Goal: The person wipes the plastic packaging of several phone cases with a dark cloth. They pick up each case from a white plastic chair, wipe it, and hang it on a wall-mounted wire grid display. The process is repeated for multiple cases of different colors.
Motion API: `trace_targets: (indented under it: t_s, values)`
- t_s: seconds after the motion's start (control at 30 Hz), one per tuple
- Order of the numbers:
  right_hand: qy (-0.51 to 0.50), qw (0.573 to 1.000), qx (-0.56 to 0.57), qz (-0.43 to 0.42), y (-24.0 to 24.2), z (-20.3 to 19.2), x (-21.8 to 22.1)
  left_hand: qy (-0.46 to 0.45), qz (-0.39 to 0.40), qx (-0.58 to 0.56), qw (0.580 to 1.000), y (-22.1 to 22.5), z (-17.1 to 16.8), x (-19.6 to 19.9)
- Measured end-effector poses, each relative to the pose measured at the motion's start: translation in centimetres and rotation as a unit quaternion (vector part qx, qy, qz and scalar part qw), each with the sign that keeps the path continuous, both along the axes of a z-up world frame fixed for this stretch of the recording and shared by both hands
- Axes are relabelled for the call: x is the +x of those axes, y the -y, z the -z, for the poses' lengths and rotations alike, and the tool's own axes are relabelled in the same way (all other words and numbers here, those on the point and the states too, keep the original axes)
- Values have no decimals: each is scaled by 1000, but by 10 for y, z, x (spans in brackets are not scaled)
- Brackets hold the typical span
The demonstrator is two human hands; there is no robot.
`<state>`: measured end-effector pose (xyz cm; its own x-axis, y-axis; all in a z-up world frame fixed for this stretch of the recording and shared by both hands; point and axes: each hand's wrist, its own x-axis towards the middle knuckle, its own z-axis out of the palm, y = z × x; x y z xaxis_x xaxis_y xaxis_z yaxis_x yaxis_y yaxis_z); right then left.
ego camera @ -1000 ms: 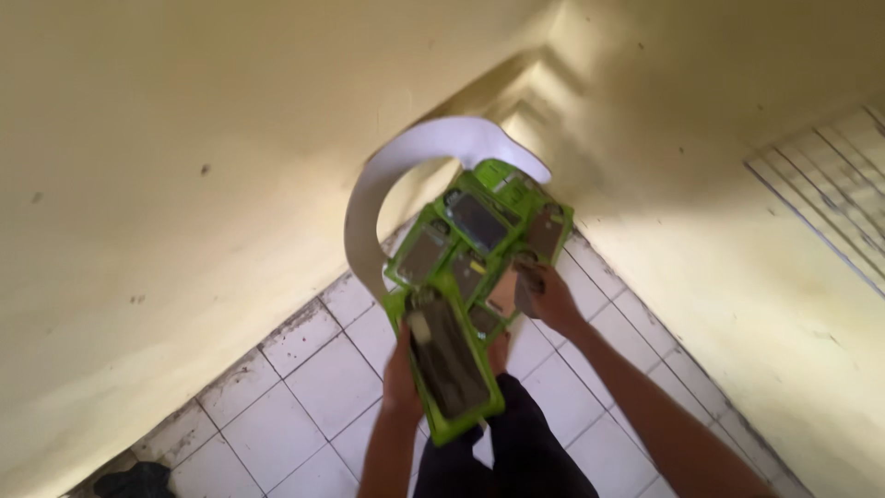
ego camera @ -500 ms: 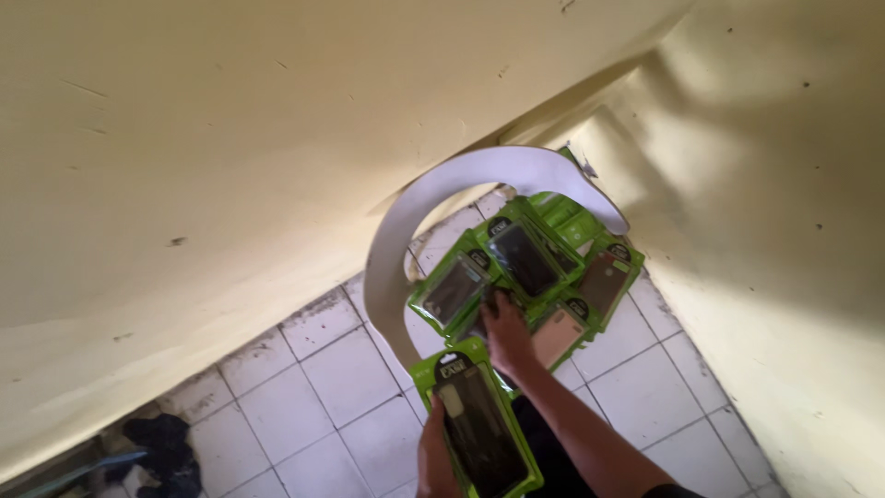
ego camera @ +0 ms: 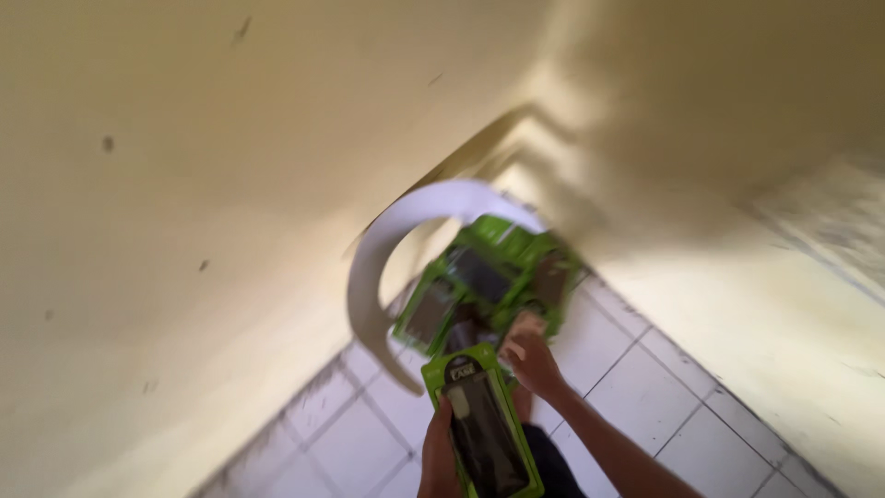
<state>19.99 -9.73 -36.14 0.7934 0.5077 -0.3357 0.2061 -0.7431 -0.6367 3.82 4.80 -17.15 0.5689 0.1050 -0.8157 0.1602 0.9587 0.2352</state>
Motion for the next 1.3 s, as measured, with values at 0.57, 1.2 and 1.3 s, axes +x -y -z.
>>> trace_targets:
  t_s: [0.57,1.2,1.3]
  values:
    - [-47,734,371,567,404,-256,-183,308,514,195,777,353,-70,28]
    - [270,798,117,526,717,-350,-130,485,422,505,576,684,-139,140]
    - [221,784,127,566,738,-369,-84,496,383,553,550,709,-155,190]
